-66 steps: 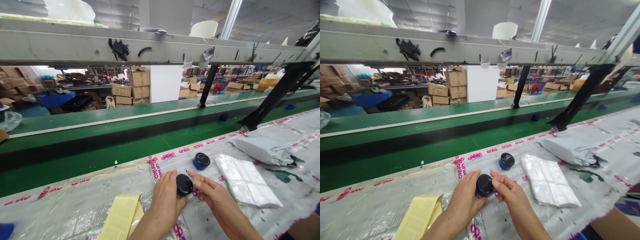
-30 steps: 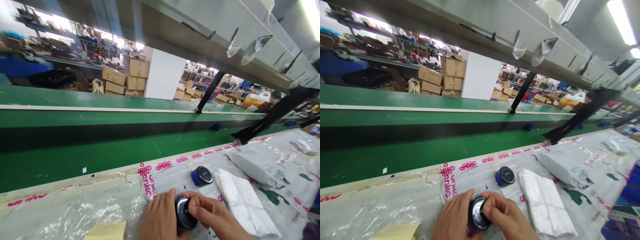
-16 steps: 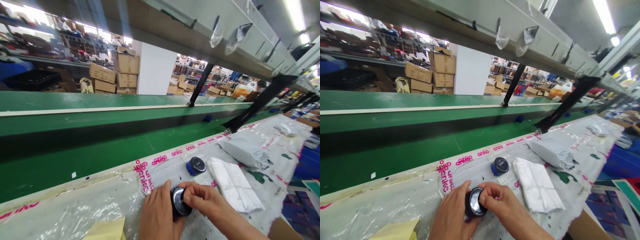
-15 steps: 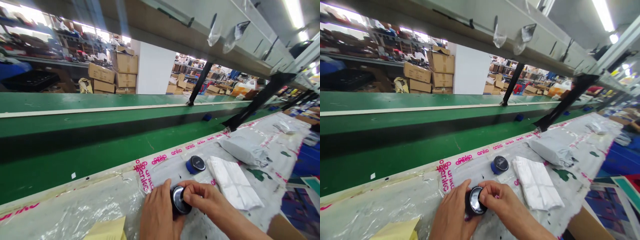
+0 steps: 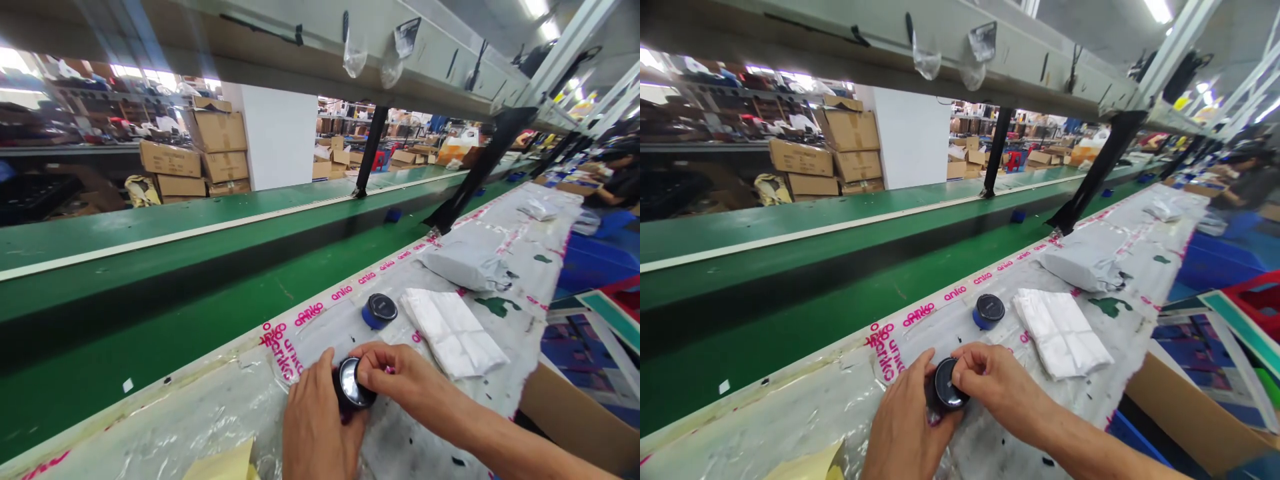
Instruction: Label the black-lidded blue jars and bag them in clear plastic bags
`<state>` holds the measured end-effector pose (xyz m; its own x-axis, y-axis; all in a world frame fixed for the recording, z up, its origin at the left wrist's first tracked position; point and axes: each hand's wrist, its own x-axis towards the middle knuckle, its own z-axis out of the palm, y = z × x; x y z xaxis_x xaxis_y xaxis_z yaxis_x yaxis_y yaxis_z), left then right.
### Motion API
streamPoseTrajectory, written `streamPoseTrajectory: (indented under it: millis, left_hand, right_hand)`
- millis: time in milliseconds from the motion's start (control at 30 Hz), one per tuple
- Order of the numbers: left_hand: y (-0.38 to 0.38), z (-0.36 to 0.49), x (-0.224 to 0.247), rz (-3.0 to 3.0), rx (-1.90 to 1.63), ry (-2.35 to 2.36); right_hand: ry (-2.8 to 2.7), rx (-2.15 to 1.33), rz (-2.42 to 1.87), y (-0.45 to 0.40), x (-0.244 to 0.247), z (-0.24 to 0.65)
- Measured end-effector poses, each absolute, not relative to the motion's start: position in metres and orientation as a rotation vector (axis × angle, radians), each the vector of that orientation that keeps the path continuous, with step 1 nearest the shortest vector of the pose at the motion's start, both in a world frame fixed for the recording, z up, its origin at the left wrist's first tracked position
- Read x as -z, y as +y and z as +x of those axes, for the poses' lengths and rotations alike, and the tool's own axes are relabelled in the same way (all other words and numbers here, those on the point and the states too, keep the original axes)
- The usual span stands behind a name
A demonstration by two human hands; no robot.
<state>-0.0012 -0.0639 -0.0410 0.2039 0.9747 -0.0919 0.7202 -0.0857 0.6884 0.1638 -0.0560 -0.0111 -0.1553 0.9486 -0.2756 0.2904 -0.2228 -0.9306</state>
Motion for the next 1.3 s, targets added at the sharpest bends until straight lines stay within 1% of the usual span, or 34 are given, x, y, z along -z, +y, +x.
streamPoseTrajectory:
  millis: [267,600,1300]
  left_hand:
    - [-0.0630,-0.0007,0.0402,1.835,-0.489,1.600]
    - [-0.0638,-0.0024,0.0442,1.867,-0.522,1.572]
    - [-0.0643,-0.0018,0.0401,1.857,-0.479,1.589]
  right_hand:
    - [-1.411,-1.366,-1.503,-0.0579,0.0149,0.1592]
    - [-1.427,-1.291,-1.526,-0.0610,0.0175,0.1565]
    - [-1.439,-1.304,-1.538,-0.0592,0.0152,0.1573]
